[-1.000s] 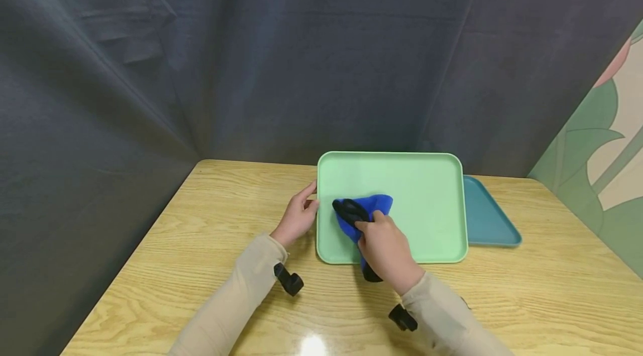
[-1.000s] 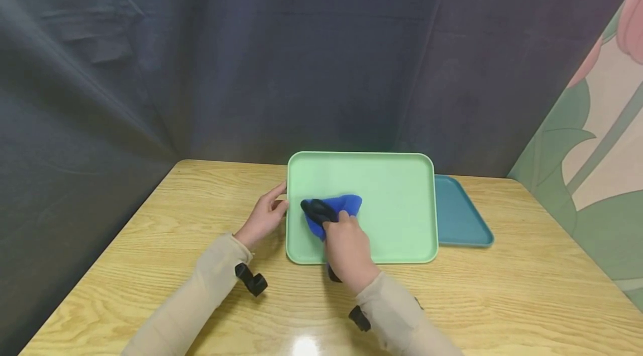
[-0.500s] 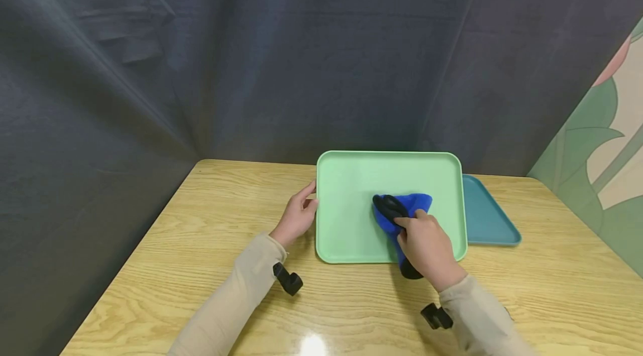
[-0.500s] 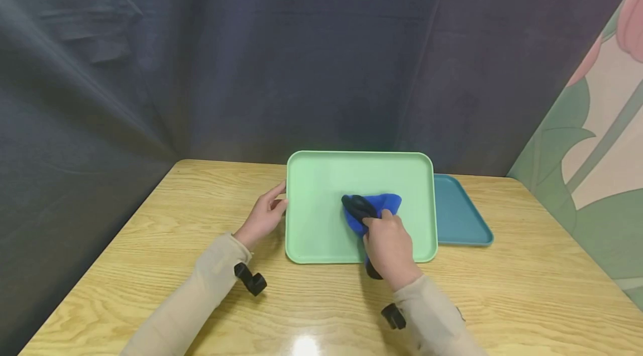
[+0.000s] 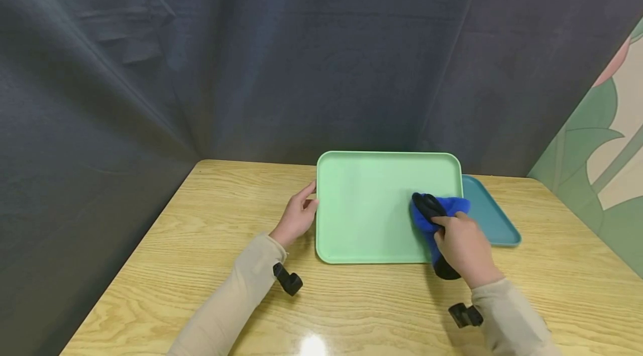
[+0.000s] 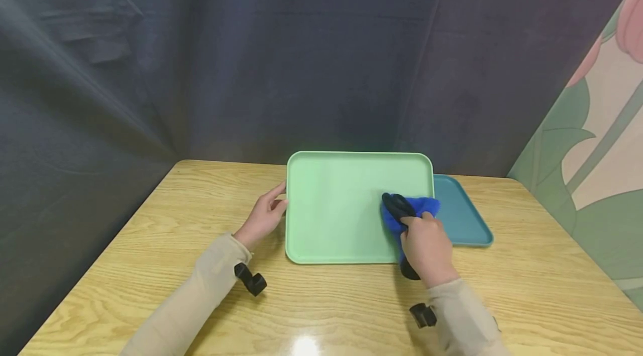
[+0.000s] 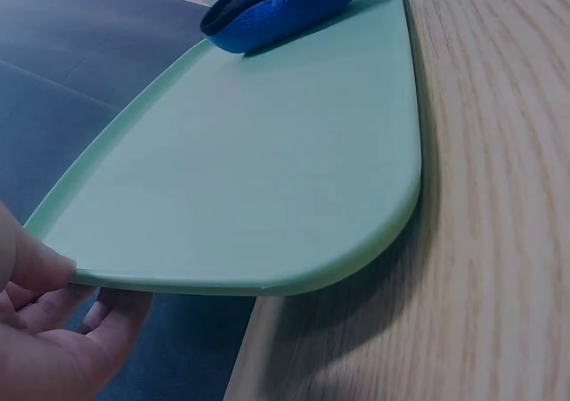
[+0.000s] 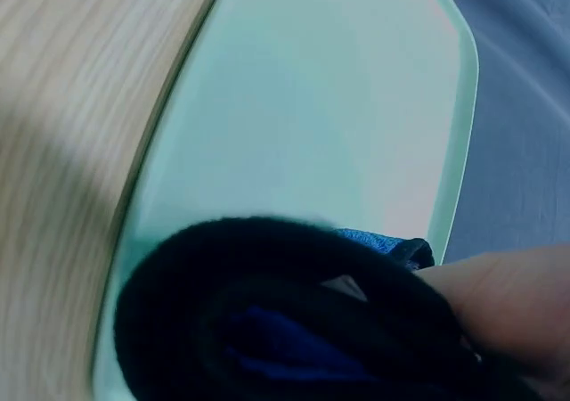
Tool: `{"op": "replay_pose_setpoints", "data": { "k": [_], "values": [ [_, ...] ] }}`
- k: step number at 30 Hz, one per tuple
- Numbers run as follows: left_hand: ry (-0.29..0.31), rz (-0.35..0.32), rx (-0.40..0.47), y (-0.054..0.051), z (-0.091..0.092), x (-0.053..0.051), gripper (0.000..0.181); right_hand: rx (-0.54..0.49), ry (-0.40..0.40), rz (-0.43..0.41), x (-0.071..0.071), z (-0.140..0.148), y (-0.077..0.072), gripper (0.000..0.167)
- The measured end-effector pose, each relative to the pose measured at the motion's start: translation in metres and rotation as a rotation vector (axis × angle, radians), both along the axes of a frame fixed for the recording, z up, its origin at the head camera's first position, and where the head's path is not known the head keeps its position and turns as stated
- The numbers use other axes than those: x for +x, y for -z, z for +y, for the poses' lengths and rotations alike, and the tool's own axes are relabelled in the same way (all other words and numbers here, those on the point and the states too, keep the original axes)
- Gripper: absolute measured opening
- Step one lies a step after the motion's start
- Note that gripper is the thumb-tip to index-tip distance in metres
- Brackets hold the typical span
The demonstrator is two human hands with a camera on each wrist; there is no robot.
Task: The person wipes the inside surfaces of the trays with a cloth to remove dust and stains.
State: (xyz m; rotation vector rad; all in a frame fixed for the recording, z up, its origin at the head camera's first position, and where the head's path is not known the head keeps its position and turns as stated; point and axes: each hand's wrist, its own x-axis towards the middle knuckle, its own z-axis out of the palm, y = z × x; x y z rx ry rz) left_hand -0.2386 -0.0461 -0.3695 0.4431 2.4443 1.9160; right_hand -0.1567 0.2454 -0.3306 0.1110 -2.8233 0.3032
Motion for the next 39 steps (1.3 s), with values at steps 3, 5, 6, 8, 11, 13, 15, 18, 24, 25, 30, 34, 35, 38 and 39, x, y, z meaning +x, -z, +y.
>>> {"op": "replay_pose_setpoints", "data": {
  "k": [3, 5, 6, 8, 11, 13, 15, 18, 24, 25, 30, 34, 35, 38, 39],
  "values": [
    [0.001, -0.009, 0.006, -0.001, 0.000, 0.000, 0.050, 0.006, 0.008, -0.002, 0.001, 0.004, 0.000, 0.027],
    [0.001, -0.020, 0.007, -0.004, 0.001, 0.002, 0.050, 0.015, 0.004, 0.009, 0.001, 0.004, -0.001, 0.027],
    [0.001, -0.021, 0.004, -0.008, 0.001, 0.005, 0.050, 0.020, -0.004, 0.017, 0.001, 0.003, -0.001, 0.026],
    [0.000, -0.028, -0.002, -0.016, 0.000, 0.011, 0.050, 0.030, -0.021, 0.038, 0.001, -0.001, 0.000, 0.026],
    [0.000, -0.037, -0.010, -0.029, 0.000, 0.021, 0.050, 0.032, -0.045, 0.054, 0.001, -0.009, 0.001, 0.027],
    [0.000, -0.032, -0.014, -0.033, 0.000, 0.025, 0.049, 0.028, -0.055, 0.052, 0.001, -0.016, 0.002, 0.027],
    [0.001, -0.025, -0.013, -0.034, 0.000, 0.027, 0.049, 0.024, -0.067, 0.051, 0.001, -0.024, 0.001, 0.027],
    [0.001, -0.014, -0.014, -0.035, 0.001, 0.028, 0.049, 0.017, -0.086, 0.061, 0.001, -0.036, 0.001, 0.027],
    [0.003, -0.025, -0.012, -0.026, 0.001, 0.020, 0.049, 0.030, -0.144, 0.153, -0.001, -0.060, 0.009, 0.024],
    [0.002, -0.024, -0.013, -0.022, 0.001, 0.017, 0.049, 0.034, -0.156, 0.167, -0.001, -0.064, 0.010, 0.024],
    [-0.008, -0.016, -0.008, -0.004, 0.001, 0.003, 0.050, 0.040, -0.195, 0.162, 0.001, -0.086, 0.006, 0.024],
    [-0.007, -0.004, -0.007, -0.002, 0.001, 0.001, 0.049, 0.051, -0.212, 0.144, 0.002, -0.102, 0.003, 0.024],
    [-0.005, -0.001, -0.006, -0.002, 0.001, 0.001, 0.049, 0.054, -0.217, 0.142, 0.003, -0.106, 0.003, 0.024],
    [0.001, 0.013, -0.004, -0.001, 0.000, 0.001, 0.049, 0.069, -0.238, 0.158, 0.003, -0.115, 0.004, 0.023],
    [0.002, 0.017, -0.004, -0.001, 0.000, 0.001, 0.049, 0.075, -0.246, 0.167, 0.003, -0.118, 0.005, 0.023]
  ]
}}
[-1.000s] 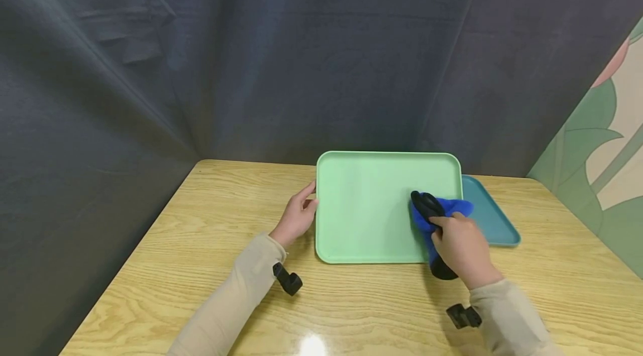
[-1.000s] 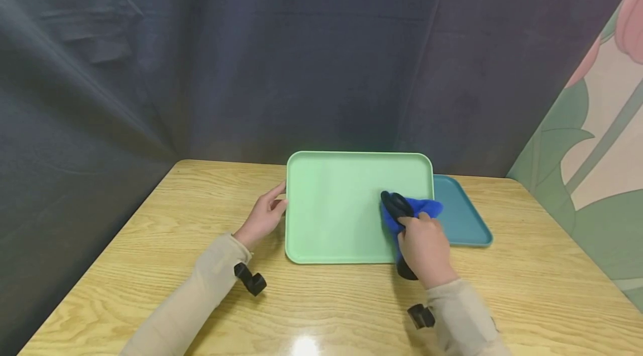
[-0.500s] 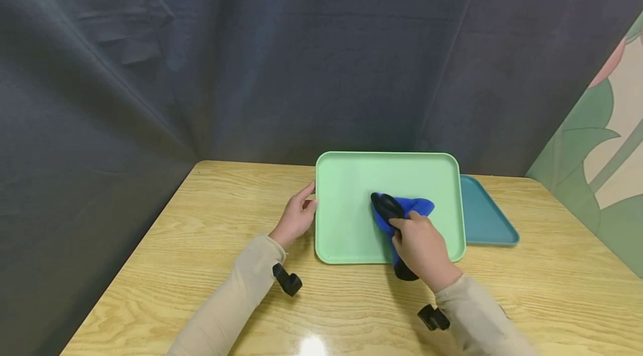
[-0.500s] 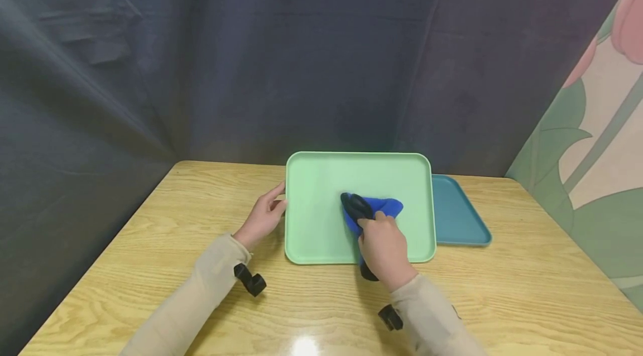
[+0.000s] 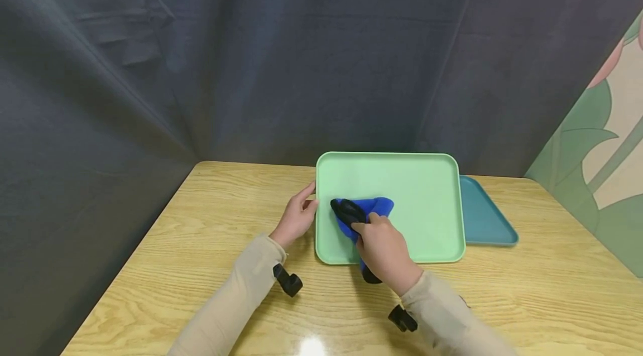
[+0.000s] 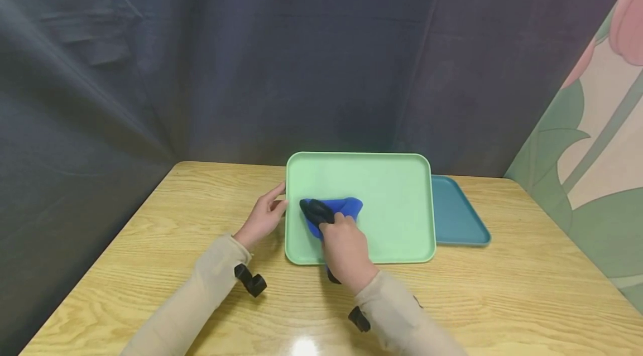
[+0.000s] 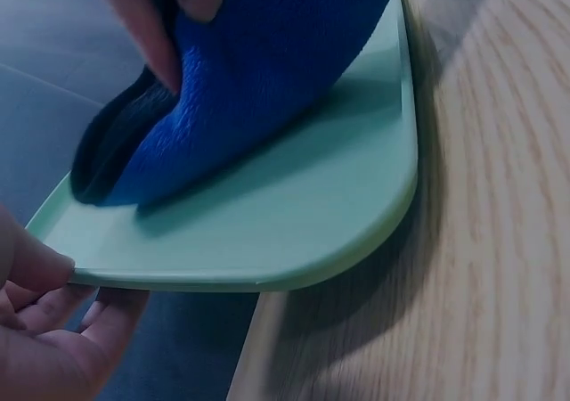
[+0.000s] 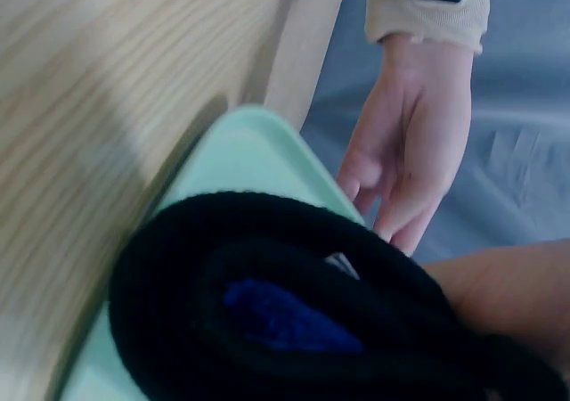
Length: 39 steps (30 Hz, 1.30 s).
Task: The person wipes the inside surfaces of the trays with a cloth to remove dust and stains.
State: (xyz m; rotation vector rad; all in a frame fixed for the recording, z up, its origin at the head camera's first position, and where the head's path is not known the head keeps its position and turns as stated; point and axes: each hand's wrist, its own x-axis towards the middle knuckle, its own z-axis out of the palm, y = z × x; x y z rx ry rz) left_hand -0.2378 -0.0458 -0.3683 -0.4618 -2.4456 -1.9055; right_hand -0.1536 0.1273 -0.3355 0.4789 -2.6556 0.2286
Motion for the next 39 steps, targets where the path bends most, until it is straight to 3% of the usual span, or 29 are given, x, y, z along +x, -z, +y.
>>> {"op": "replay_pose_setpoints", "data": {
  "k": [5, 13, 17, 25, 39],
  "values": [
    [0.007, 0.026, 0.007, 0.000, 0.000, -0.001, 0.050, 0.032, -0.028, 0.015, 0.003, -0.014, 0.002, 0.022],
    [0.001, 0.012, 0.013, -0.002, 0.000, 0.001, 0.050, 0.081, -0.061, 0.008, 0.006, -0.026, 0.007, 0.022],
    [0.000, 0.013, 0.008, -0.003, 0.000, 0.002, 0.050, 0.071, -0.041, 0.026, 0.007, -0.024, 0.008, 0.023],
    [0.014, 0.039, -0.008, -0.002, -0.001, 0.002, 0.050, 0.020, 0.021, -0.005, 0.006, -0.006, 0.005, 0.024],
    [0.001, 0.008, -0.019, -0.003, 0.000, 0.002, 0.050, -0.032, 0.129, -0.077, 0.002, 0.048, 0.000, 0.024]
  ]
}}
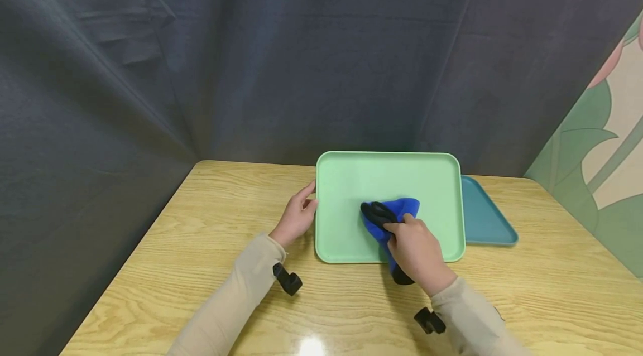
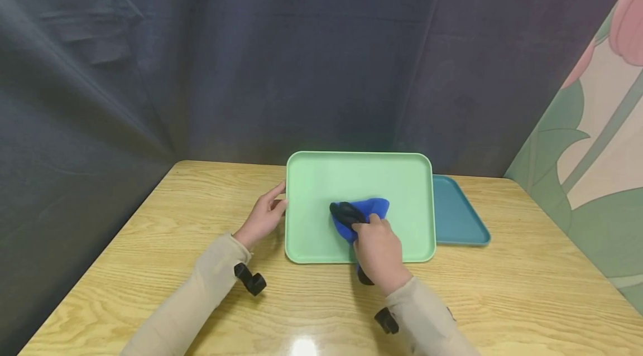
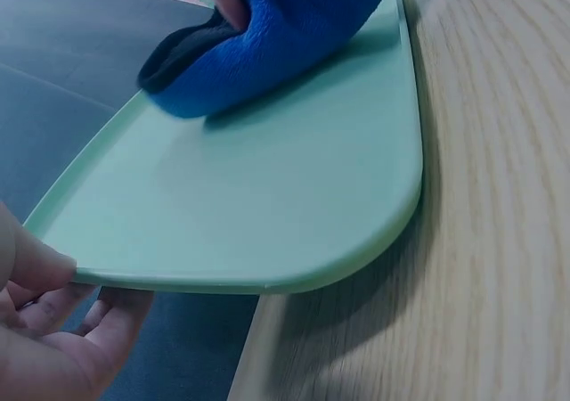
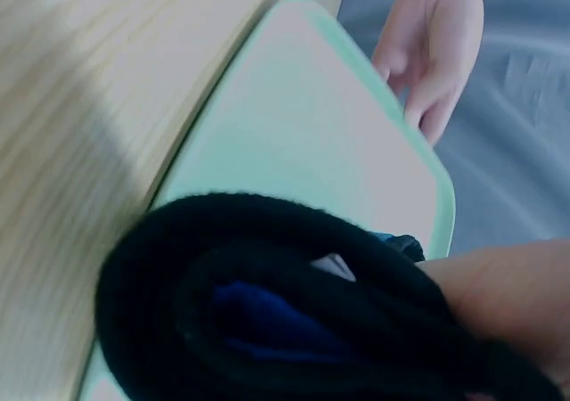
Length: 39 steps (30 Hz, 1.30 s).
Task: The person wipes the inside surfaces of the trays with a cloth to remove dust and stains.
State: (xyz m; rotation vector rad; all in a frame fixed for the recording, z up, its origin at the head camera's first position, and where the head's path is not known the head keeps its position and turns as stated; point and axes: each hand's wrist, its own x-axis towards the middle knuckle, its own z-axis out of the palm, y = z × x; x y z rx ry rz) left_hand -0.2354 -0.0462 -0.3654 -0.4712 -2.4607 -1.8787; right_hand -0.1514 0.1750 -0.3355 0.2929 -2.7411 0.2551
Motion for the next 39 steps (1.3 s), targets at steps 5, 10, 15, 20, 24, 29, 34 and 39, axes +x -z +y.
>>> {"op": "replay_pose_setpoints", "data": {
  "k": [5, 10, 15, 20, 24, 29, 34, 39],
  "values": [
    [0.003, 0.008, -0.005, 0.000, 0.000, 0.000, 0.050, -0.004, 0.019, -0.004, 0.000, 0.024, -0.002, 0.023],
    [-0.001, -0.016, -0.011, 0.000, -0.001, -0.001, 0.050, -0.012, 0.052, -0.031, 0.000, 0.044, -0.004, 0.025],
    [-0.004, -0.025, -0.014, 0.001, -0.001, -0.001, 0.051, -0.037, 0.098, -0.078, 0.001, 0.060, -0.005, 0.027],
    [-0.005, -0.031, -0.004, 0.002, 0.000, -0.002, 0.051, -0.033, 0.119, -0.101, 0.000, 0.073, -0.003, 0.028],
    [-0.006, -0.030, -0.005, 0.000, 0.000, 0.000, 0.050, -0.017, 0.108, -0.086, 0.001, 0.074, -0.002, 0.027],
    [-0.007, -0.042, -0.007, -0.016, 0.000, 0.012, 0.049, -0.012, 0.087, -0.066, 0.003, 0.063, -0.002, 0.026],
    [-0.003, -0.061, -0.022, -0.028, 0.001, 0.021, 0.049, -0.014, 0.065, -0.062, 0.003, 0.050, -0.002, 0.025],
    [-0.004, -0.046, -0.004, -0.005, 0.001, 0.003, 0.050, -0.018, 0.034, -0.046, 0.002, 0.036, -0.001, 0.024]
  ]
}}
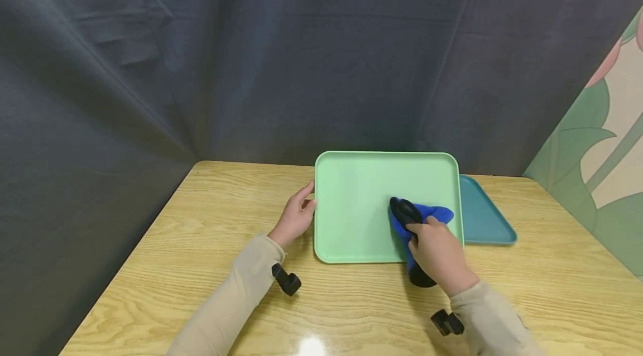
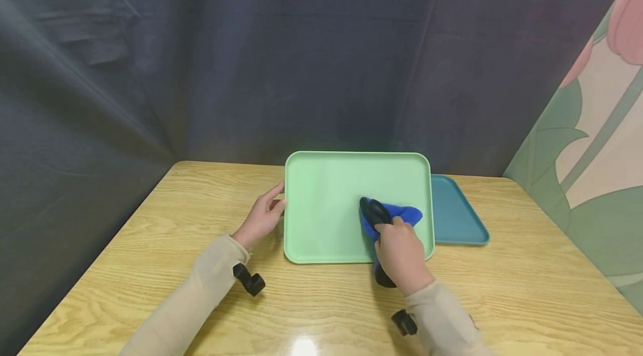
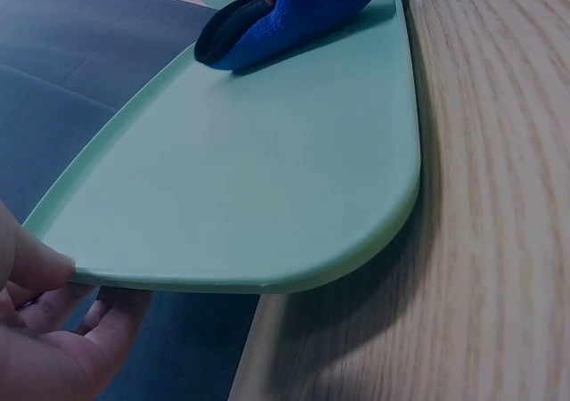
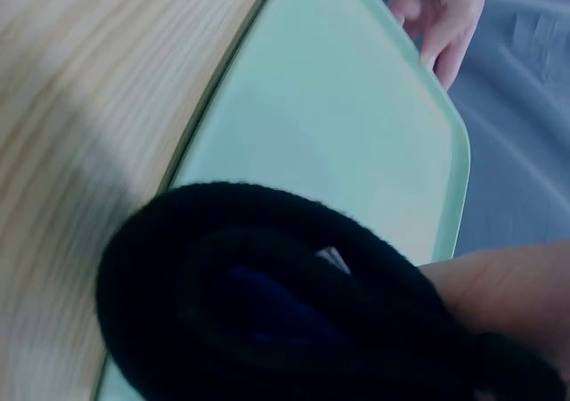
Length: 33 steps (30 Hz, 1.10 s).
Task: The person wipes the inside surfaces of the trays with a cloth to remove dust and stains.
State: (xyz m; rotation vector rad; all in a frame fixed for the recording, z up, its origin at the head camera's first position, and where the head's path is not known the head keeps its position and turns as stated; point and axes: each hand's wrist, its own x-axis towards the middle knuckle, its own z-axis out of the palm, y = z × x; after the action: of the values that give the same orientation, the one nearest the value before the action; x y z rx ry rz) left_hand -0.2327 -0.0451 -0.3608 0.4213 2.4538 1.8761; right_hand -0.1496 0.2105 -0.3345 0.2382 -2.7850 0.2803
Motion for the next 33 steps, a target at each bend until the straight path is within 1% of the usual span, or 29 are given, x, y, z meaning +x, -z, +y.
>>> {"op": "replay_pose_setpoints", "data": {
  "k": [2, 5, 10, 18, 25, 29, 33],
  "values": [
    [-0.002, 0.012, 0.003, 0.003, 0.000, -0.002, 0.049, -0.004, -0.009, -0.001, 0.000, -0.007, 0.000, 0.024],
    [-0.004, 0.027, 0.001, 0.005, 0.000, -0.003, 0.049, -0.002, -0.021, 0.000, 0.000, -0.018, 0.000, 0.024],
    [-0.007, 0.041, 0.001, 0.004, -0.001, -0.002, 0.049, 0.021, -0.056, 0.029, 0.000, -0.037, 0.002, 0.024],
    [-0.004, 0.037, -0.007, 0.002, -0.001, -0.001, 0.050, 0.031, -0.122, 0.078, 0.000, -0.070, 0.005, 0.023],
    [0.003, 0.080, -0.004, 0.002, -0.002, 0.000, 0.050, 0.083, -0.175, 0.121, 0.000, -0.097, 0.007, 0.022],
    [0.000, 0.065, 0.010, 0.003, -0.002, -0.001, 0.049, 0.106, -0.202, 0.145, 0.001, -0.107, 0.009, 0.022],
    [0.002, 0.069, 0.016, 0.004, -0.003, -0.002, 0.049, 0.103, -0.195, 0.159, 0.001, -0.109, 0.009, 0.023]
  ]
}}
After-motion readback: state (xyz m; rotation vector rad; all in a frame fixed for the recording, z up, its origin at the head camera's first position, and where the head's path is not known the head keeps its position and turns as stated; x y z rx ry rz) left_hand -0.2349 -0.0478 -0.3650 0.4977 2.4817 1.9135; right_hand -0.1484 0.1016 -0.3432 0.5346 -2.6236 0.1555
